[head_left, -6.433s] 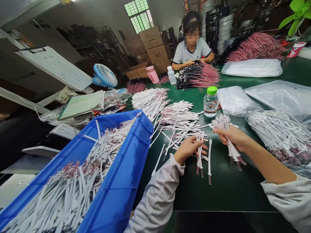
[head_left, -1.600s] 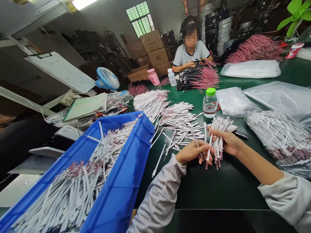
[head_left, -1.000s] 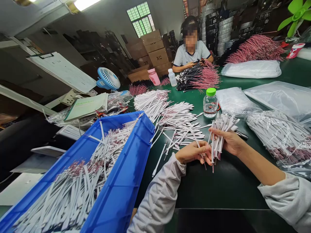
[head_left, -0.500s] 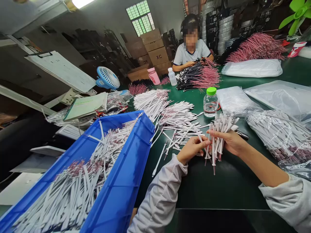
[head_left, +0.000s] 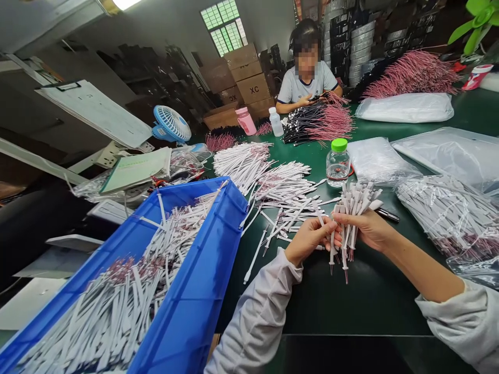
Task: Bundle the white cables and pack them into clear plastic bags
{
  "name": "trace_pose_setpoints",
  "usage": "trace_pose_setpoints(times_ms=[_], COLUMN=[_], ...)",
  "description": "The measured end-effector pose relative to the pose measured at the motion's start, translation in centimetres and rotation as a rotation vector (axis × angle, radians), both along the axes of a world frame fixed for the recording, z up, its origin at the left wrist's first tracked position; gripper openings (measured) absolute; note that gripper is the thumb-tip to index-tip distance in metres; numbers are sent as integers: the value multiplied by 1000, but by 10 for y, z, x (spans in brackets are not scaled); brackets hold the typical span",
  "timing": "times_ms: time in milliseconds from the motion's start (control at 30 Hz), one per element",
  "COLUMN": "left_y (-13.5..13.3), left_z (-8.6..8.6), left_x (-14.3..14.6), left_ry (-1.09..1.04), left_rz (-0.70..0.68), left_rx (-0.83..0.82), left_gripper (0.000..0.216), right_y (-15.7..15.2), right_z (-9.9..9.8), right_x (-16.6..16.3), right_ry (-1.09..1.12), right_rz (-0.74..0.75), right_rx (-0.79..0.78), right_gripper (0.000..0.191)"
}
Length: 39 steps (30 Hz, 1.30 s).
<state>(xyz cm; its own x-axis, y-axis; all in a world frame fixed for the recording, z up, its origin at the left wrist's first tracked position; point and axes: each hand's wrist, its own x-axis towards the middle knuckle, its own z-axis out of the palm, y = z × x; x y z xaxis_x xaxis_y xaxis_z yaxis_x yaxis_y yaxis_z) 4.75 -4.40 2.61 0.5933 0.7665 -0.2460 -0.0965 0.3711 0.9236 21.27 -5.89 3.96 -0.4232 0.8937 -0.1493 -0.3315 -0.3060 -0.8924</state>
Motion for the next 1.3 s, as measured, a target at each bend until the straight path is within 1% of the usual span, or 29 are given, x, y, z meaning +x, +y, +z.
trace_pose_setpoints(times_ms=[67,133,200,300,367,433,500,567,633,700,767,800,833,900,933,967,1000,1067,1100,1133,1167,1200,1233,1300], left_y=[0,0,-1,-3,-4,-4,-2,0,1,3,4,4,4,4,4,3,1,-1,-1,0,2,7,13,34], left_z=[1,2,4,6,7,7,6,4,2,0,-2,-2,-2,-3,-4,-4,-5,-4,-3,0,4,9,15,26], left_x=[0,0,-1,-1,0,1,0,-2,-3,-5,-7,-8,-9,-10,-10,-10,-10,-10,-10,-11,-13,-15,-16,-20], left_ry=[29,61,78,88,100,107,107,96,68,23,-18,-31,-40,-47,-48,-47,-44,-17,15,61,122,203,311,639], left_rz=[0,-6,-21,-73,-94,-87,-70,-54,-53,-97,-174,-215,-249,-310,-338,-365,-393,-451,-472,-480,-472,-436,-367,-165], left_rx=[33,66,100,140,149,134,111,92,78,51,7,-18,-42,-80,-94,-107,-117,-122,-102,-63,-7,66,160,411], left_gripper=[48,47,44,39,38,38,40,42,42,44,48,51,53,55,56,56,58,61,61,59,55,49,43,32], right_y=[-1,-3,-3,2,6,10,11,8,5,1,0,0,1,2,2,2,1,0,0,1,1,3,4,7], right_z=[-1,-2,-3,-4,-5,-4,-4,-3,-2,-1,-2,-3,-3,-5,-5,-6,-6,-6,-6,-6,-6,-5,-4,-2], right_x=[-3,-7,-11,-10,-5,1,5,6,4,1,-1,-1,0,1,2,2,2,2,2,2,2,3,4,5], right_ry=[29,29,-7,-63,-42,13,45,53,48,27,12,13,16,13,6,-1,-10,-35,-46,-47,-37,-16,13,51], right_rz=[-35,-113,-232,-472,-567,-555,-462,-337,-193,-25,103,108,66,-69,-113,-117,-75,67,96,74,7,-91,-205,-388], right_rx=[-4,-12,-20,-56,-103,-156,-203,-222,-216,-182,-149,-147,-156,-192,-210,-225,-233,-235,-234,-236,-244,-253,-252,-176], right_gripper=[25,24,26,28,28,27,30,34,32,24,30,34,35,32,29,27,25,24,24,24,25,26,27,29])
